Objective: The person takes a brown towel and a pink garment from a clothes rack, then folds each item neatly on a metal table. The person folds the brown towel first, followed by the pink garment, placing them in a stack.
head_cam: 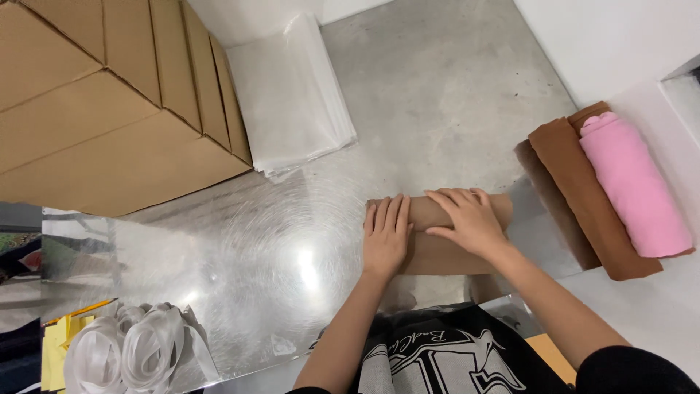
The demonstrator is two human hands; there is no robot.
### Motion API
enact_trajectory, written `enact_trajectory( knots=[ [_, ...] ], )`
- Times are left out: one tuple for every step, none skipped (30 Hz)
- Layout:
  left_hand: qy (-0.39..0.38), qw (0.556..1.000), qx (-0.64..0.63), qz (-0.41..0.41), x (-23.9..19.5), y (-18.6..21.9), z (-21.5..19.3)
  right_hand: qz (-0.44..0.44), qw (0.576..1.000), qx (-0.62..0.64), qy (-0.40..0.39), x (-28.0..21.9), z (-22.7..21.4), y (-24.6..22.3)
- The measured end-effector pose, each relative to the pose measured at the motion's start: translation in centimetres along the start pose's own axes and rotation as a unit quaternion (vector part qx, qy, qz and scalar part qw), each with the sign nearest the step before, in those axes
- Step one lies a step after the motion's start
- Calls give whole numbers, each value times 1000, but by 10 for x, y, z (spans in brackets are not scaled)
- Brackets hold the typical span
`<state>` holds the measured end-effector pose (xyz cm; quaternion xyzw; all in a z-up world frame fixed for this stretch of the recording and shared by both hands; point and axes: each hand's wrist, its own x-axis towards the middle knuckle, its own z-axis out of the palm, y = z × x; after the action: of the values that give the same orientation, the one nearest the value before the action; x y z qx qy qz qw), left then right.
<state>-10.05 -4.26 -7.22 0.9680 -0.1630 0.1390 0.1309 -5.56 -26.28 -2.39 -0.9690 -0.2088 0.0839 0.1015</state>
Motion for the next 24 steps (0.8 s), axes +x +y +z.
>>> enact_trajectory(
  knots=[
    [-1, 1000, 0, 1, -6, 1, -1, 1, 1000, 0, 0, -2, -6, 4],
    [-3, 1000, 4, 5, -11, 2, -3, 17, 999, -19, -29, -4, -11, 8],
    [-4, 1000, 8, 9, -17, 3, -4, 34, 997, -39, -57, -5, -17, 12],
    [-4, 1000, 8, 9, -20, 1, -9, 34, 997, -39, -57, -9, -20, 13],
    [-20, 1000, 13, 16, -23, -1, -15, 37, 996, -46, -62, -13, -24, 15],
    [-36, 999, 18, 22, -26, -3, -20, 38, 995, -54, -69, -16, -27, 16],
    [-36, 999, 18, 22, -25, -7, -16, 38, 995, -54, -68, -15, -28, 17],
    [-57, 998, 15, 21, -25, -9, -12, 33, 995, -58, -68, -17, -29, 19],
    [-79, 997, 13, 20, -25, -11, -8, 28, 995, -63, -67, -18, -30, 21],
    [-80, 997, 12, 20, -24, -10, -11, 28, 995, -63, -68, -19, -27, 24],
    [-87, 996, 2, 20, -23, -9, -13, 17, 995, -83, -55, -20, -24, 27],
    [-93, 995, -7, 21, -21, -9, -16, 7, 994, -103, -41, -19, -22, 31],
    [-93, 995, -7, 21, -22, -10, -12, 7, 994, -103, -41, -18, -14, 37],
    [-74, 997, 6, 28, -24, -9, -8, -16, 996, -90, 8, -18, -6, 43],
    [-56, 998, 19, 35, -25, -9, -4, -40, 995, -77, 58, -18, 2, 49],
    [-56, 998, 19, 35, -27, -8, -6, -40, 995, -78, 57, -22, 10, 52],
    [-41, 997, 44, 49, -29, -8, -9, -50, 989, -103, 91, -27, 19, 55],
    [-28, 995, 69, 62, -33, -8, -13, -61, 982, -128, 123, -31, 28, 56],
    [-29, 995, 70, 61, -37, -10, -14, -62, 982, -127, 122, -38, 28, 55],
    [-31, 995, 62, 74, -41, -13, -14, -60, 986, -110, 114, -45, 28, 54],
    [-33, 994, 54, 88, -45, -15, -15, -58, 988, -94, 105, -52, 29, 53],
    [-34, 994, 52, 89, -48, -15, -16, -57, 988, -94, 104, -56, 24, 49],
    [-18, 994, 55, 98, -52, -15, -17, -41, 993, -62, 89, -59, 19, 45],
    [-3, 993, 58, 107, -55, -16, -18, -26, 997, -28, 74, -62, 15, 39]
  ],
)
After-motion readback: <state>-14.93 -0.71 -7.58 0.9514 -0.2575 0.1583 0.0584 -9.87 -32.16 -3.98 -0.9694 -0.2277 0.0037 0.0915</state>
